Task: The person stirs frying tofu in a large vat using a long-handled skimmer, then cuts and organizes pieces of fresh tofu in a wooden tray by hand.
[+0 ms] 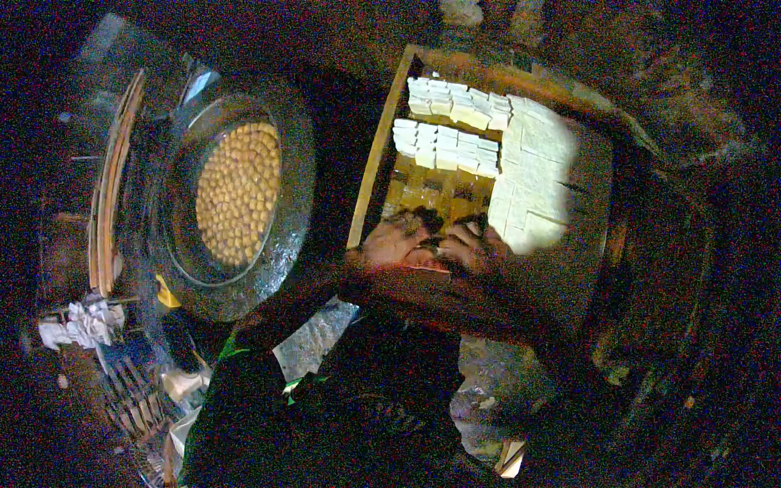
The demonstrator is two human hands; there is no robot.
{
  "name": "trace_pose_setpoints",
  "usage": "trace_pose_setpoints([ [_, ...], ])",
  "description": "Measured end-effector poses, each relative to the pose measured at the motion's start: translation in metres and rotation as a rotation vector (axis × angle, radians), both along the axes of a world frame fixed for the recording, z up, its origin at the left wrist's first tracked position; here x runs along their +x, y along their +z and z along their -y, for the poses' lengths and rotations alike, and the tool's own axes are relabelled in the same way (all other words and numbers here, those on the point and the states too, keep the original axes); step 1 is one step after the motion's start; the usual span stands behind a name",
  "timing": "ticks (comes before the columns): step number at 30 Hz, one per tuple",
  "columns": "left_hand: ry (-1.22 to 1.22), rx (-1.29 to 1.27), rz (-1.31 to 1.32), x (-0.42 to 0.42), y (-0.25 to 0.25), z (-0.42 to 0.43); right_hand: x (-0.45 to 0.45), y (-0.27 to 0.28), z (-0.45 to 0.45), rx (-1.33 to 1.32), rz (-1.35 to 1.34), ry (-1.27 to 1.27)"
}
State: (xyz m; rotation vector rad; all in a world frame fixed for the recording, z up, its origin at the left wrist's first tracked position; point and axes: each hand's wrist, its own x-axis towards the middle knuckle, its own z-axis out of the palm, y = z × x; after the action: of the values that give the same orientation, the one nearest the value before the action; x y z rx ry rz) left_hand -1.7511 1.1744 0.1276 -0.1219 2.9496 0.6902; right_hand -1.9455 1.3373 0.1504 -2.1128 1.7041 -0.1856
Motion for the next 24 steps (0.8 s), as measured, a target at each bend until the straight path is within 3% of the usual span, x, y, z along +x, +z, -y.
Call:
trace_pose_setpoints([
  [1, 0.002, 0.004, 0.0, 0.001, -0.006, 0.0, 0.002, 0.001, -0.002, 0.004, 0.0, 0.002],
  [3, 0.097, -0.051, -0.324, 0.004, -0.013, 0.002, 0.004, 0.005, -0.004, -0.041, -0.024, -0.076],
  [7, 0.194, -0.087, -0.228, 0.031, -0.022, -0.018, 0.012, -0.018, -0.015, -0.254, -0.256, 0.023],
  [8, 0.15, -0.199, -0.156, 0.034, -0.03, -0.023, 0.015, -0.025, -0.016, -0.317, -0.247, 0.03],
  [9, 0.15, -0.201, -0.156, 0.037, -0.029, -0.026, 0.02, -0.03, -0.019, -0.319, -0.248, 0.03],
  [11, 0.155, -0.064, -0.106, 0.041, -0.025, -0.029, 0.033, -0.039, -0.029, -0.012, -0.366, -0.051],
  [13, 0.131, -0.142, -0.136, 0.04, -0.023, -0.032, 0.029, -0.06, -0.039, -0.114, -0.367, -0.059],
  [15, 0.161, -0.023, 0.009, 0.039, -0.012, -0.03, 0.019, -0.065, -0.038, -0.219, -0.368, -0.053],
  [17, 0.215, 0.065, 0.068, 0.028, 0.012, -0.025, 0.017, -0.028, -0.017, -0.013, -0.062, -0.041],
  [18, 0.265, 0.163, 0.134, 0.022, 0.018, -0.022, 0.024, -0.029, -0.017, -0.016, -0.064, -0.041],
  [19, 0.265, 0.161, 0.132, 0.018, 0.012, -0.017, 0.034, -0.032, -0.02, 0.113, 0.704, -0.396],
  [21, 0.132, 0.232, -0.055, 0.013, -0.001, -0.011, 0.039, -0.039, -0.023, 0.247, 1.476, -0.748],
  [23, 0.032, 0.212, -0.003, 0.013, -0.006, -0.006, 0.031, -0.047, -0.021, 0.108, 0.673, -0.428],
  [24, 0.001, 0.255, 0.062, 0.012, -0.002, -0.005, 0.024, -0.069, -0.024, 0.111, 0.811, -0.384],
])
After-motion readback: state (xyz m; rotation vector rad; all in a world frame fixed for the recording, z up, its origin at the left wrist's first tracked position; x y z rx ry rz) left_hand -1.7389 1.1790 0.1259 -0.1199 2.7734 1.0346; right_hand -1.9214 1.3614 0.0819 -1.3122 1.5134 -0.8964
